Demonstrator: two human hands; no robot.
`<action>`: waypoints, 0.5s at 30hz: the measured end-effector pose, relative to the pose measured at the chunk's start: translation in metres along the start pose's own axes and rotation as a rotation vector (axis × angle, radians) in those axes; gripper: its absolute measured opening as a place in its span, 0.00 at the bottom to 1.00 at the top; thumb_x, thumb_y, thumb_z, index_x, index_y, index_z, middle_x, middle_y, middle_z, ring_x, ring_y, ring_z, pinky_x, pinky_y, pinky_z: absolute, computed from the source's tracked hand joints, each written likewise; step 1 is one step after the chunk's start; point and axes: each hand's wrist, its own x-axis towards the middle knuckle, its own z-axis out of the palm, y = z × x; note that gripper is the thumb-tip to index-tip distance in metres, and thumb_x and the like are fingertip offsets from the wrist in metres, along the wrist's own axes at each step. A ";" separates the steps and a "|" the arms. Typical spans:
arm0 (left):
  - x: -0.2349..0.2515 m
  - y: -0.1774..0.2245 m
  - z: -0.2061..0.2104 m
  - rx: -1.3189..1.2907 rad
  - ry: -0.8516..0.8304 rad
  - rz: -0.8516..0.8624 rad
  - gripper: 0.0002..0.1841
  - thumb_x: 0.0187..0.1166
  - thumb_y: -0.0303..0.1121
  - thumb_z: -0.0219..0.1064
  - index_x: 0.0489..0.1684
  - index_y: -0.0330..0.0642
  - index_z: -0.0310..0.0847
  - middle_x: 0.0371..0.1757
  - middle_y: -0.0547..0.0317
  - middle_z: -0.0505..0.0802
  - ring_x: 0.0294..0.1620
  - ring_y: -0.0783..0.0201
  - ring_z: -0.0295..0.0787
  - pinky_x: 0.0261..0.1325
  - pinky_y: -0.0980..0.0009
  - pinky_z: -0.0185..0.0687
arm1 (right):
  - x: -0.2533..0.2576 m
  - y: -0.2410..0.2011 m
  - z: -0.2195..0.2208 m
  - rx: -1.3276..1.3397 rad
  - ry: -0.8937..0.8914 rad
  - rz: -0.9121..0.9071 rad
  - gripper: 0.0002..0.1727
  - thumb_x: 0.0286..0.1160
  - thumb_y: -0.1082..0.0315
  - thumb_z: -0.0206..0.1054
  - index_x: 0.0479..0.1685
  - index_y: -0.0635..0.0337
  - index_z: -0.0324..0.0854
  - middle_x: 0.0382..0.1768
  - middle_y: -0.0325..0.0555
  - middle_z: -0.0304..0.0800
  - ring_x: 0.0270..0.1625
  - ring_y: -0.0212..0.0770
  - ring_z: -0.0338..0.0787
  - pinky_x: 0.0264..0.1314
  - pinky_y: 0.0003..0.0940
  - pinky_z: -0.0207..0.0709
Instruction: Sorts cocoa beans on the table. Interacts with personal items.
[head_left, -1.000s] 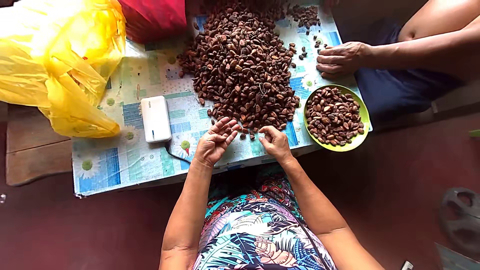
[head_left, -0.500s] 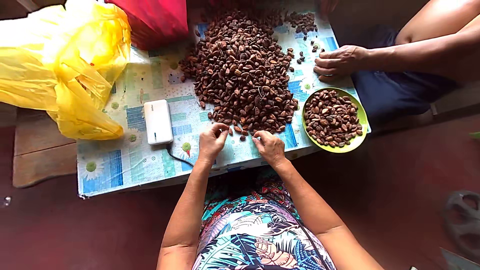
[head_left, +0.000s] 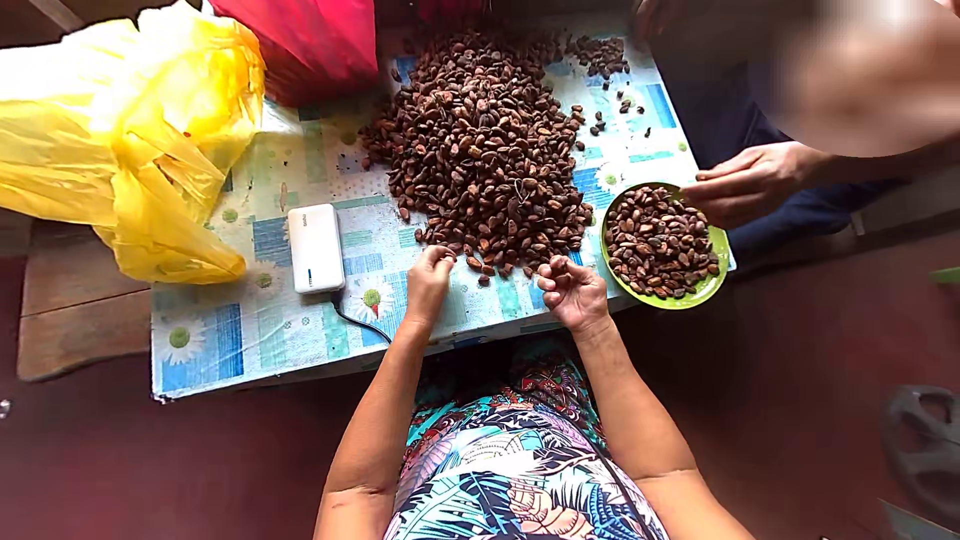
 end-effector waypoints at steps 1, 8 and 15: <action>0.002 0.003 -0.001 -0.305 0.007 -0.104 0.13 0.85 0.25 0.47 0.42 0.41 0.80 0.26 0.65 0.84 0.17 0.76 0.71 0.21 0.81 0.67 | 0.000 -0.002 0.001 -0.030 0.055 0.007 0.30 0.89 0.58 0.31 0.36 0.52 0.85 0.34 0.42 0.94 0.30 0.34 0.92 0.23 0.23 0.81; 0.009 0.012 -0.005 -0.588 -0.088 -0.217 0.17 0.90 0.30 0.47 0.24 0.49 0.70 0.16 0.72 0.76 0.10 0.80 0.62 0.13 0.84 0.58 | 0.024 0.018 0.024 -1.167 0.153 -0.320 0.10 0.81 0.75 0.60 0.42 0.64 0.89 0.30 0.37 0.87 0.27 0.25 0.77 0.33 0.23 0.71; -0.003 0.001 0.016 0.587 -0.113 0.342 0.14 0.82 0.27 0.65 0.61 0.36 0.89 0.46 0.34 0.95 0.45 0.31 0.94 0.42 0.32 0.83 | 0.021 0.051 0.025 -2.034 0.083 -0.741 0.11 0.72 0.73 0.70 0.51 0.60 0.92 0.35 0.58 0.91 0.35 0.60 0.93 0.29 0.57 0.82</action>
